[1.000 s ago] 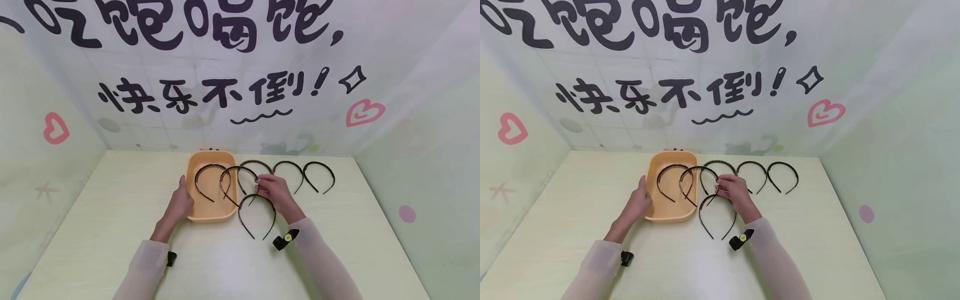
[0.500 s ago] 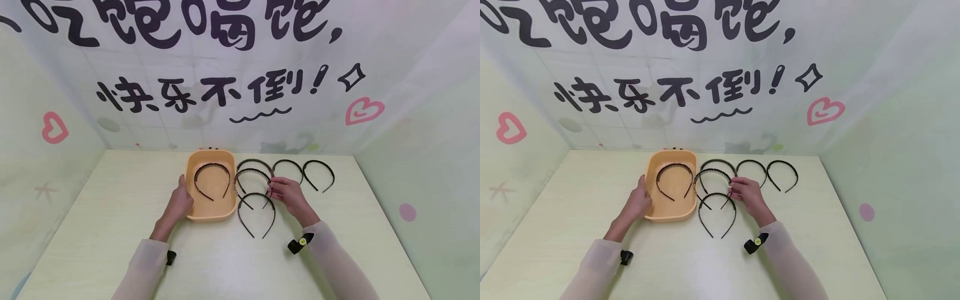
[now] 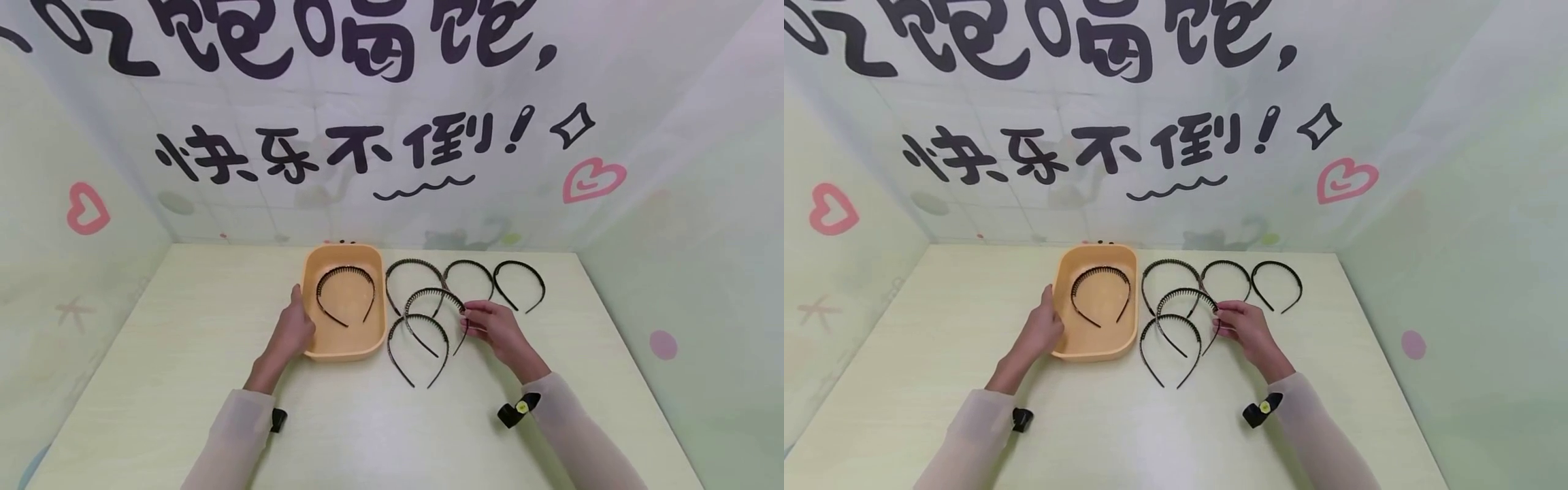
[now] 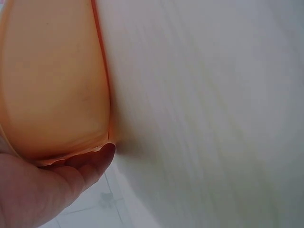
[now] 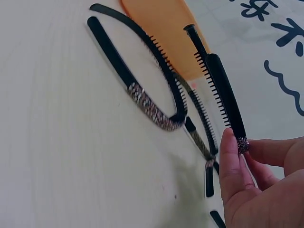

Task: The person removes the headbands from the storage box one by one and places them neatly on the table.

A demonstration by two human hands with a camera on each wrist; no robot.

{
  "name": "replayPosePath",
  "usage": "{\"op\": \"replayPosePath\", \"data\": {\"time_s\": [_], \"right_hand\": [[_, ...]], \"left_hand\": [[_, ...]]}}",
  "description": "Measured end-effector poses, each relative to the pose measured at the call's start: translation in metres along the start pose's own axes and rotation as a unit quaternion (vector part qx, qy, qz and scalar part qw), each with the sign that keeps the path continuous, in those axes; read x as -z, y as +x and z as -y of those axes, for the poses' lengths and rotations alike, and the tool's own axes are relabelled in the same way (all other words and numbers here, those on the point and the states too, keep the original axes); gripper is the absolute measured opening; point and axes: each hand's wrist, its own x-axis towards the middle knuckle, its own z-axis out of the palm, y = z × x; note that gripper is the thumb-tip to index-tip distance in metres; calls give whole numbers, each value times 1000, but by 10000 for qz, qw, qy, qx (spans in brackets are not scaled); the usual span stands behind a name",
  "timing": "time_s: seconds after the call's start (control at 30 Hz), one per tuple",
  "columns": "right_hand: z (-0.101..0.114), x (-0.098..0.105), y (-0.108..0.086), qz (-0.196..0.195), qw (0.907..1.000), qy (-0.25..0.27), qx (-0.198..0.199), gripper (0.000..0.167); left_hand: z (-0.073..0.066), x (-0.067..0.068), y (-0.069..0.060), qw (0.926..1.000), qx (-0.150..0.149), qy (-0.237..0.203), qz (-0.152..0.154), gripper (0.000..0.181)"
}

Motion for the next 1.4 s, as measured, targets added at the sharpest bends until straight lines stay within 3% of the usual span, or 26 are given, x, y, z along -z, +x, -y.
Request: {"op": "replayPosePath", "data": {"time_s": [0.37, 0.5, 0.9, 1.17, 1.4], "right_hand": [[-12, 39, -13, -135, 9999, -72, -39, 38], [-13, 48, -19, -158, 9998, -121, 20, 37], [-27, 73, -34, -284, 9990, -343, -80, 36], [-36, 78, -37, -314, 9990, -296, -84, 33], [-31, 75, -39, -285, 9993, -261, -4, 33]], "left_hand": [[1, -1, -1, 10000, -53, -56, 49, 71], [1, -1, 0, 9999, -91, -34, -68, 72], [3, -1, -1, 10000, -34, -56, -1, 71], [4, -1, -2, 10000, 33, -58, 45, 72], [3, -1, 0, 10000, -46, -40, 5, 72]]}}
